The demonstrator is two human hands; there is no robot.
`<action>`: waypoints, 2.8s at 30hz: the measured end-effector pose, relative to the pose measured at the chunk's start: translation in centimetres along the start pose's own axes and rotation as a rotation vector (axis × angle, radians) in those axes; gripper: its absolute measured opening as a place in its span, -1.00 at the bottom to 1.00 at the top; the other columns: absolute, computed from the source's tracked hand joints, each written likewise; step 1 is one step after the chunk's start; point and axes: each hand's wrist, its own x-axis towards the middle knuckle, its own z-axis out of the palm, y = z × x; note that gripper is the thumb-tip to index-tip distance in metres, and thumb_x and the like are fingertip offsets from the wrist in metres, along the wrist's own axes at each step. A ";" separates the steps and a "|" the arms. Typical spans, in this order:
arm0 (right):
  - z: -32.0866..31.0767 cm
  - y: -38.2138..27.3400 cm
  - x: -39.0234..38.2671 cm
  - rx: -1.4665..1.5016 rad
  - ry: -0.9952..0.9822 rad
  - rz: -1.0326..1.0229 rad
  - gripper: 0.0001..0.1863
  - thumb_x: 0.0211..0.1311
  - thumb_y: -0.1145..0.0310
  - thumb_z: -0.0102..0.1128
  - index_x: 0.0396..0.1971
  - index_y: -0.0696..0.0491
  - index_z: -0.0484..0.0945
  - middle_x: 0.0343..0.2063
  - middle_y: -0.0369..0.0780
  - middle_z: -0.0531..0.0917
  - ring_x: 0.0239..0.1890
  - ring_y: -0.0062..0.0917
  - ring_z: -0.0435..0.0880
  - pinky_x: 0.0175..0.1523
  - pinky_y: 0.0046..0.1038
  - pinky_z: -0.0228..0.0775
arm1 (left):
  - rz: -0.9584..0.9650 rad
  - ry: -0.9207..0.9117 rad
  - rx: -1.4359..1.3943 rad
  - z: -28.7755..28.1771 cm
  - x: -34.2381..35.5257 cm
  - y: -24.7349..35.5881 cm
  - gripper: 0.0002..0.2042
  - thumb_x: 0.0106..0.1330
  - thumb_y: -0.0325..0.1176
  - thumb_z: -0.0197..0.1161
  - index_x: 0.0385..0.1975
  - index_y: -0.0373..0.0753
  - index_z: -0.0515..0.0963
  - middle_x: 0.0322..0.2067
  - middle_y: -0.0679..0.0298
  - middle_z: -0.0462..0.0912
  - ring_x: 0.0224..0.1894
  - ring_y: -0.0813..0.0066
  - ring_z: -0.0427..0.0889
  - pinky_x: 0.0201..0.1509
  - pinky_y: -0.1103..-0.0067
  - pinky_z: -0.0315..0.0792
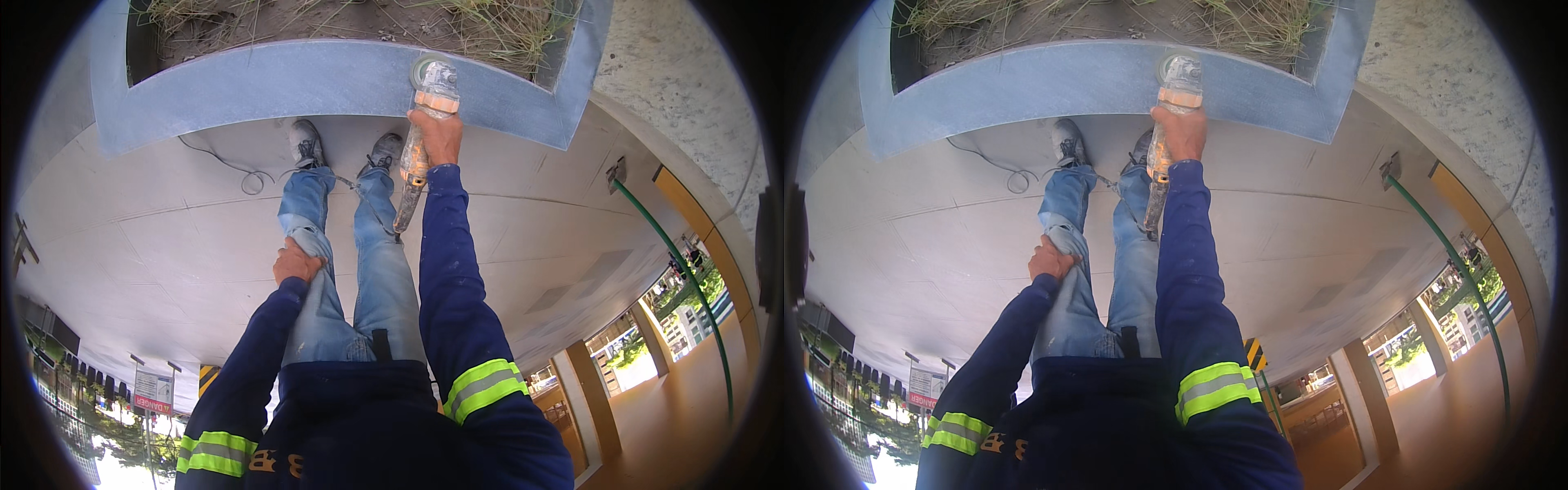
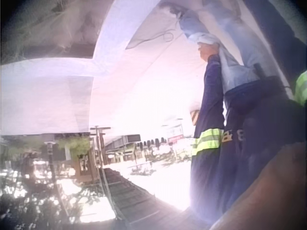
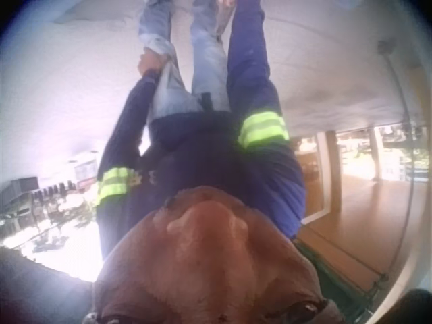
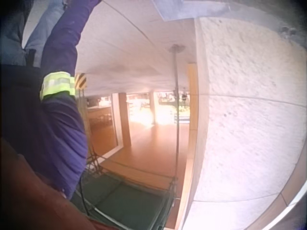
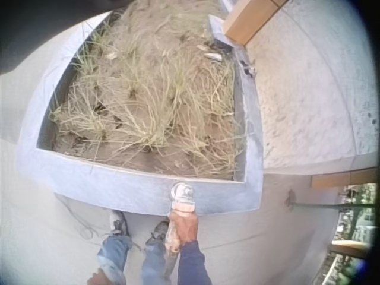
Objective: The person uses an angle grinder to smooth the edge of a curved concrete planter. They move the tool along the top edge and vertical face, generating dust as they work.
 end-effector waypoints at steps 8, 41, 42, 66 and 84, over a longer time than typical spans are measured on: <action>5.5 -0.8 -2.0 -0.044 -0.012 0.046 -0.36 -0.18 0.21 0.59 -0.05 0.25 0.66 -0.17 0.01 0.81 -0.14 -0.14 0.82 0.02 -0.21 0.62 | 0.630 0.196 -0.646 -3.9 2.7 5.4 0.07 0.07 0.24 0.62 0.45 -0.36 0.30 0.22 -0.17 0.56 0.30 -0.08 0.53 0.39 0.16 0.42; 6.6 -1.6 -4.9 0.234 0.178 0.228 -0.46 0.01 0.33 0.61 -0.01 0.21 0.62 -0.18 -0.15 0.76 -0.18 -0.40 0.77 -0.02 -0.32 0.62 | 0.563 0.163 -0.620 -1.8 4.2 10.7 -0.64 0.24 -0.22 0.41 -0.06 -0.30 0.65 -0.21 -0.17 0.78 -0.10 -0.21 0.76 -0.02 0.16 0.61; 6.4 -1.6 -4.7 0.239 0.201 0.220 -0.47 0.01 0.34 0.61 -0.01 0.21 0.63 -0.18 -0.14 0.76 -0.18 -0.40 0.77 -0.03 -0.32 0.62 | 0.575 0.160 -0.580 -2.1 4.2 11.0 -0.64 0.24 -0.22 0.41 -0.05 -0.30 0.65 -0.20 -0.17 0.78 -0.10 -0.21 0.76 -0.02 0.15 0.61; 5.3 -1.5 -3.0 0.265 0.232 0.159 -0.51 0.01 0.34 0.61 -0.06 0.21 0.65 -0.19 -0.12 0.77 -0.20 -0.38 0.77 -0.05 -0.31 0.62 | 0.565 0.083 -0.565 -3.1 4.6 13.1 -0.64 0.19 -0.24 0.38 -0.07 -0.32 0.67 -0.20 -0.20 0.77 -0.07 -0.24 0.74 0.02 0.13 0.59; 5.5 -2.2 -1.9 0.176 0.217 0.140 -0.47 -0.11 0.18 0.61 -0.15 0.18 0.71 -0.22 -0.02 0.81 -0.21 -0.16 0.84 -0.02 -0.19 0.63 | 0.584 0.066 -0.717 -2.4 4.8 14.5 -0.64 0.20 -0.24 0.38 -0.10 -0.37 0.67 -0.23 -0.20 0.76 -0.12 -0.23 0.74 -0.02 0.13 0.57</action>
